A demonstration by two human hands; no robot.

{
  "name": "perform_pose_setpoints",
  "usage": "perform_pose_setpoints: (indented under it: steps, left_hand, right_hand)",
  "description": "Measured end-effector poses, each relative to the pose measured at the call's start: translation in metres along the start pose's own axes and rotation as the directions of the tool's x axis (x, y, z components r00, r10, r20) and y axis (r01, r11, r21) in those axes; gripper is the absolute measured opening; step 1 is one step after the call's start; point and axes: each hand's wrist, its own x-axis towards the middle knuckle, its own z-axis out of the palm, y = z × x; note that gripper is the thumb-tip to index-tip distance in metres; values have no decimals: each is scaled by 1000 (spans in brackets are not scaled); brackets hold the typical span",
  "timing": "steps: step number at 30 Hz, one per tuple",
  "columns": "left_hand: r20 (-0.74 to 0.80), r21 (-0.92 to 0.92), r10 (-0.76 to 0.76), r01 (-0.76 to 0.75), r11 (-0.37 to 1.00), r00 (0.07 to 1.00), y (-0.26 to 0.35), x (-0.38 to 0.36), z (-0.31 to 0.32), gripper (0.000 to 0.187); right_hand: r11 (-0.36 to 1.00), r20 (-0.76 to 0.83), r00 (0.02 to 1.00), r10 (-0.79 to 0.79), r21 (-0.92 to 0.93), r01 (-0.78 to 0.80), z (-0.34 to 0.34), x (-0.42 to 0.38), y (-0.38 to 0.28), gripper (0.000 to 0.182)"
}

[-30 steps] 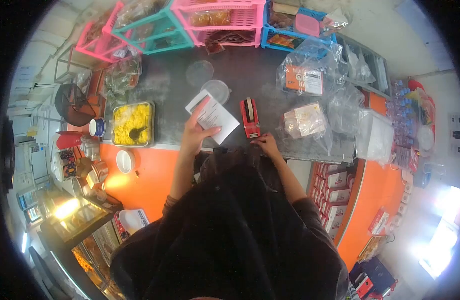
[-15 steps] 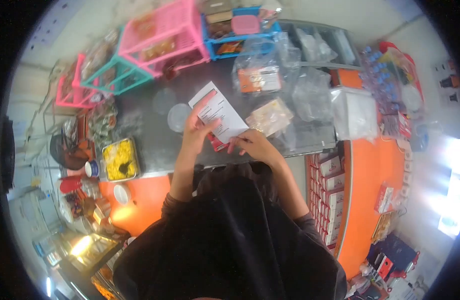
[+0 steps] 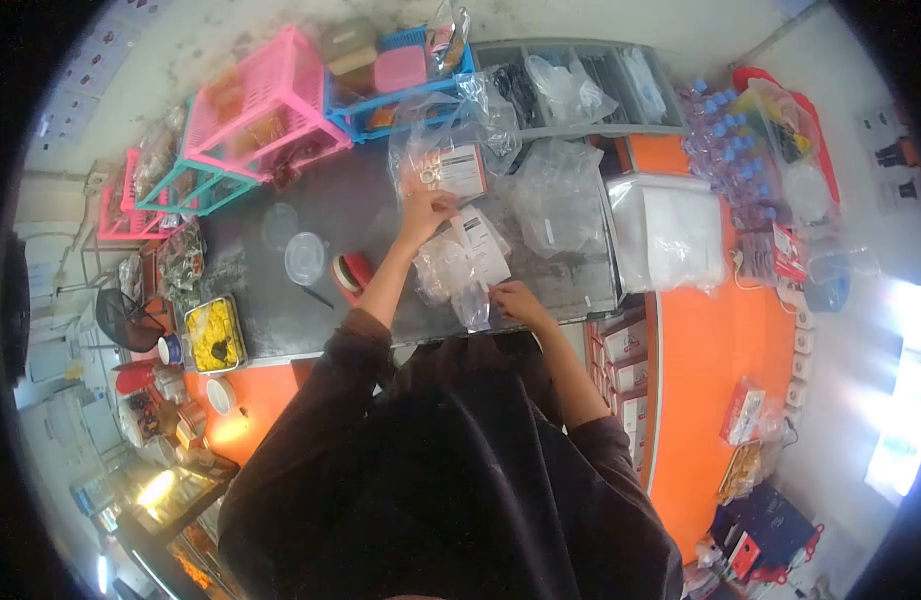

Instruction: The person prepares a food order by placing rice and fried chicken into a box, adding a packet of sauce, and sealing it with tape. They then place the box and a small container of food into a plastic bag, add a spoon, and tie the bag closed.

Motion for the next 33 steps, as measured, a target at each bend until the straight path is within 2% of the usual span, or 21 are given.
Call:
perform_pose_setpoints:
  steps: [2,3,4,5,6,8,9,11,12,14,15,17,18,20,21,23,24,26,30,32,33]
  left_hand:
    - [21,11,-112,112,994,993,-5,-2,2,26]
    - [20,21,-121,121,992,992,-4,-2,2,26]
    - [-41,-19,-144,143,990,989,-3,-4,3,27]
    - [-100,-60,-164,159,985,981,5,-5,4,28]
    - [-100,-50,-168,164,985,981,20,-4,4,28]
    - [-234,-290,-104,33,957,967,54,-8,4,34]
    - [-237,-285,-118,47,957,964,55,-8,4,34]
    - [-163,-304,-126,72,950,978,52,-9,4,46]
    - [-167,-304,-132,76,950,977,53,-11,8,46]
    - [-136,-209,-196,166,964,971,53,-13,17,54]
    - [-141,-205,-201,170,964,969,48,-14,18,54]
    - [-114,-280,-223,184,942,968,30,-15,19,58]
    - [-115,-275,-222,184,944,968,23,-16,19,58]
    - [-74,-276,-292,262,925,953,12,-18,18,59]
    - [-71,-272,-294,265,925,953,11,-19,17,59]
    - [-56,-357,-334,293,887,941,11,-18,17,52]
    - [-46,-356,-330,293,887,943,5,-16,18,52]
    - [11,-327,-471,449,832,882,-2,-14,17,42]
    - [143,-336,-527,541,771,838,-11,-3,14,32]
    - [207,-257,-531,570,781,821,-25,4,12,30]
    - [215,-219,-540,579,786,814,-22,6,12,27]
  right_hand:
    - [986,38,997,-61,155,55,5,12,11,38]
    - [985,48,997,-61,164,52,4,17,10,38]
    - [975,-92,974,-207,58,213,2,20,8,35]
    - [933,-215,908,-360,-69,353,-1,19,1,31]
    - [933,-212,909,-359,-59,355,-7,10,-12,31]
    - [951,-243,920,-308,-87,295,-15,-20,-44,35]
    - [954,-232,925,-300,-79,289,-17,-28,-55,35]
    - [986,-364,917,-166,-52,158,-14,-38,-69,36]
    - [987,-358,919,-163,-52,155,-11,-33,-60,36]
    - [967,-311,930,-197,94,236,0,-18,-46,37]
    - [967,-303,932,-197,97,235,5,-16,-43,37]
    - [973,-246,967,-63,199,114,14,-16,-39,35]
    - [972,-244,968,-65,203,116,16,-10,-31,35]
    - [877,-50,996,74,479,-41,20,6,-8,34]
    - [874,-50,996,75,484,-42,19,10,-4,34]
    - [931,42,996,-81,359,61,11,24,2,34]
    - [929,32,996,-81,364,63,5,33,7,34]
    - [945,163,973,-165,309,109,-4,43,5,30]
    - [951,117,990,-72,306,33,-9,34,-14,26]
    - [967,157,986,60,238,-97,-11,33,-21,24]
    - [964,114,992,59,251,-86,-13,35,-20,24]
